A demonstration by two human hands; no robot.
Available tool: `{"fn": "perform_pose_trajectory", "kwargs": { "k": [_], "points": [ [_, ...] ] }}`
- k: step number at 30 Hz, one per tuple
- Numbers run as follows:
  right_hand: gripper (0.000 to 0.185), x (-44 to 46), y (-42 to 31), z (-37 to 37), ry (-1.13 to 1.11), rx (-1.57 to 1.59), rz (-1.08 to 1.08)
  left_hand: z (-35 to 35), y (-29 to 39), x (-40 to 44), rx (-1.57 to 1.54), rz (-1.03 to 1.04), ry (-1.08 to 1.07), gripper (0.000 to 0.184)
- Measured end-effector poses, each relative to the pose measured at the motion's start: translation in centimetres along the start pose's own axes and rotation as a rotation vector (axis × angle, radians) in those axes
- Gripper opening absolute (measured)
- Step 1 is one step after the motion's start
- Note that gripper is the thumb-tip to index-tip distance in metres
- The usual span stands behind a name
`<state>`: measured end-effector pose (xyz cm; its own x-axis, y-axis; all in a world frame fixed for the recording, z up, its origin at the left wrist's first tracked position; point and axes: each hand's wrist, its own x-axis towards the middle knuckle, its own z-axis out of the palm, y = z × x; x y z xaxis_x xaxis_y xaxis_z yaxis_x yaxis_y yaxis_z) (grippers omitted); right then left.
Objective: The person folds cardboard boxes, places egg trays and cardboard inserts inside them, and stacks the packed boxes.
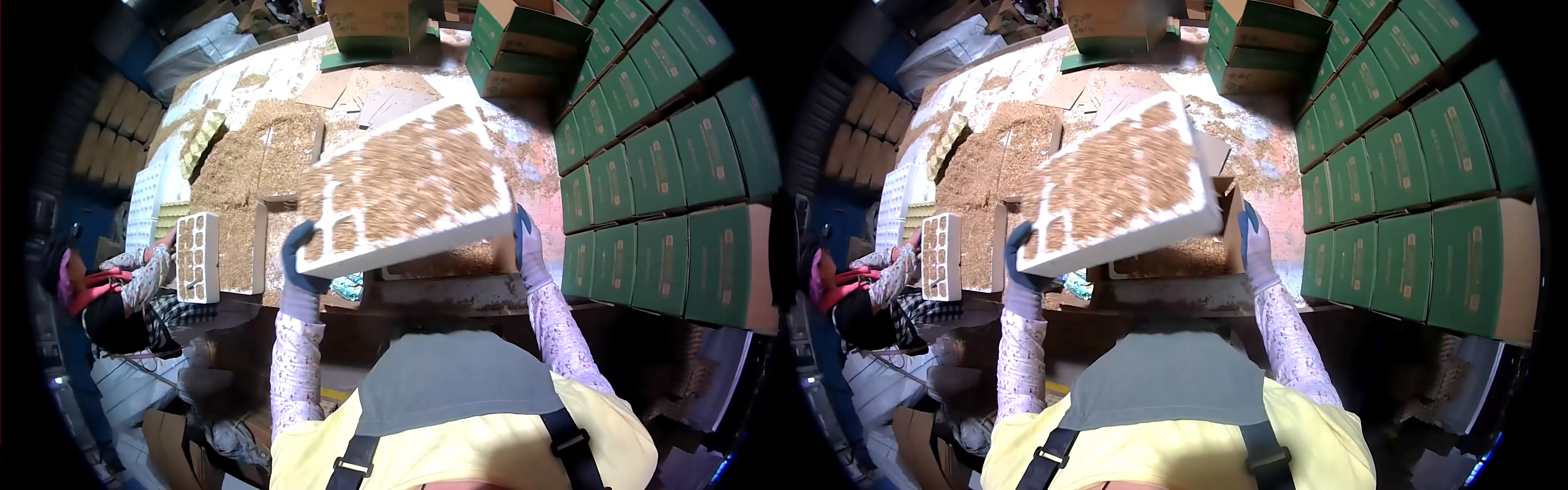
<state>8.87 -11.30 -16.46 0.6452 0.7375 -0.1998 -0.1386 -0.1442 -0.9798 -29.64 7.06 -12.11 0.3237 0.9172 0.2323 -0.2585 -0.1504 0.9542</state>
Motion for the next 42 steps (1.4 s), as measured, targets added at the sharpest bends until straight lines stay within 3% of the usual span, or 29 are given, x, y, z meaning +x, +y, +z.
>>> {"fn": "perform_pose_trajectory", "kwargs": {
  "k": [2,5,7,8,9,10,11,13,15,16,17,19,21,25,27,29,30,31,32,33,34,35,36,37,38,39,42],
  "points": [
    [0.048,-1.8,-2.7,1.2,0.0,0.256,0.07,2.9,0.4,0.0,-0.612,-0.359,-0.078,0.024],
    [0.043,0.0,0.9,-1.0,-0.086,0.531,0.139,3.7,-2.4,-0.2,-0.393,-0.445,-0.164,0.03],
    [0.043,0.7,0.1,-1.1,-0.109,0.499,0.186,4.3,-2.5,-0.1,0.2,-0.142,-0.36,0.037],
    [0.043,2.3,3.1,-2.4,-0.085,0.106,-0.006,4.7,-2.4,-0.2,0.326,-0.004,-0.401,0.041],
    [0.044,3.9,7.0,-2.8,-0.169,0.567,-0.05,6.2,-1.0,0.4,0.204,-0.145,-0.367,0.051],
    [0.043,3.1,5.5,-2.2,-0.08,0.271,-0.078,7.6,0.4,1.0,0.079,-0.281,-0.314,0.06],
    [0.043,1.9,2.9,-1.5,0.003,-0.027,-0.107,9.7,2.6,1.5,-0.198,-0.721,-0.138,0.069],
    [0.043,1.4,2.2,-1.7,0.002,0.007,-0.065,10.2,0.7,0.5,0.046,-0.622,-0.253,0.076],
    [0.043,1.9,3.4,-2.2,-0.056,0.168,-0.066,8.7,-0.1,1.2,0.733,-0.631,-0.379,0.085],
    [0.041,1.4,1.1,-2.2,-0.084,0.003,-0.074,8.6,-0.6,1.6,1.036,-0.628,-0.463,0.075],
    [0.04,3.4,2.4,-3.5,-0.121,0.182,0.139,9.3,-1.1,1.0,1.376,-0.554,-0.477,0.058],
    [0.045,11.0,6.0,-4.8,-0.103,0.276,0.255,10.7,-1.4,1.2,1.576,-0.639,-0.591,0.051],
    [0.059,16.1,2.8,-1.7,-0.171,-0.447,-0.227,10.8,-2.4,1.7,1.559,-0.675,-0.536,0.032],
    [0.102,31.0,9.5,2.7,-0.259,-1.378,-0.588,12.3,-2.0,0.4,1.655,-0.627,-0.428,0.022],
    [0.121,35.6,13.5,3.9,-0.261,-1.683,-0.528,11.9,-3.2,-0.6,1.638,-0.535,-0.358,0.017],
    [0.129,35.4,13.0,4.5,-0.451,-1.589,-0.301,11.6,-1.3,-1.9,1.596,-0.073,-0.306,0.011],
    [0.116,33.5,11.1,4.9,-0.424,-1.535,-0.282,10.4,-1.1,-2.5,1.56,0.28,-0.236,0.006],
    [0.111,32.2,10.4,5.1,-0.394,-1.479,-0.306,8.8,-0.5,-3.0,1.483,0.227,-0.232,0.007],
    [0.106,31.3,9.6,4.7,-0.355,-1.425,-0.329,7.5,0.2,-3.3,1.341,0.218,0.05,0.013],
    [0.101,30.1,8.0,4.7,-0.307,-1.37,-0.355,5.0,-0.6,-3.5,1.029,-0.032,0.304,0.02],
    [0.077,27.2,5.7,4.8,-0.327,-1.286,-0.38,3.0,-0.4,-3.2,0.926,-0.437,0.446,0.026],
    [0.07,26.5,5.1,3.7,-0.393,-1.138,-0.325,0.3,-3.0,-3.3,1.147,-0.616,0.436,0.031],
    [0.062,25.9,4.8,2.6,-0.453,-0.991,-0.274,-2.6,-6.9,-4.1,1.24,-0.738,0.227,0.036],
    [0.055,25.5,4.4,1.7,-0.51,-0.84,-0.231,-3.7,-10.8,-4.7,1.39,-0.8,0.077,0.043],
    [0.037,24.8,3.7,0.8,-0.501,-0.802,-0.295,-3.3,-12.6,-4.8,1.463,-0.808,-0.01,0.046],
    [0.032,24.0,2.7,-0.3,-0.446,-0.827,-0.272,-2.4,-13.5,-4.9,1.536,-0.814,-0.098,0.05],
    [0.028,17.9,-3.0,-1.7,-0.307,-0.675,-0.378,-2.3,-13.5,-3.5,1.517,-0.806,0.019,0.035]
  ]
}}
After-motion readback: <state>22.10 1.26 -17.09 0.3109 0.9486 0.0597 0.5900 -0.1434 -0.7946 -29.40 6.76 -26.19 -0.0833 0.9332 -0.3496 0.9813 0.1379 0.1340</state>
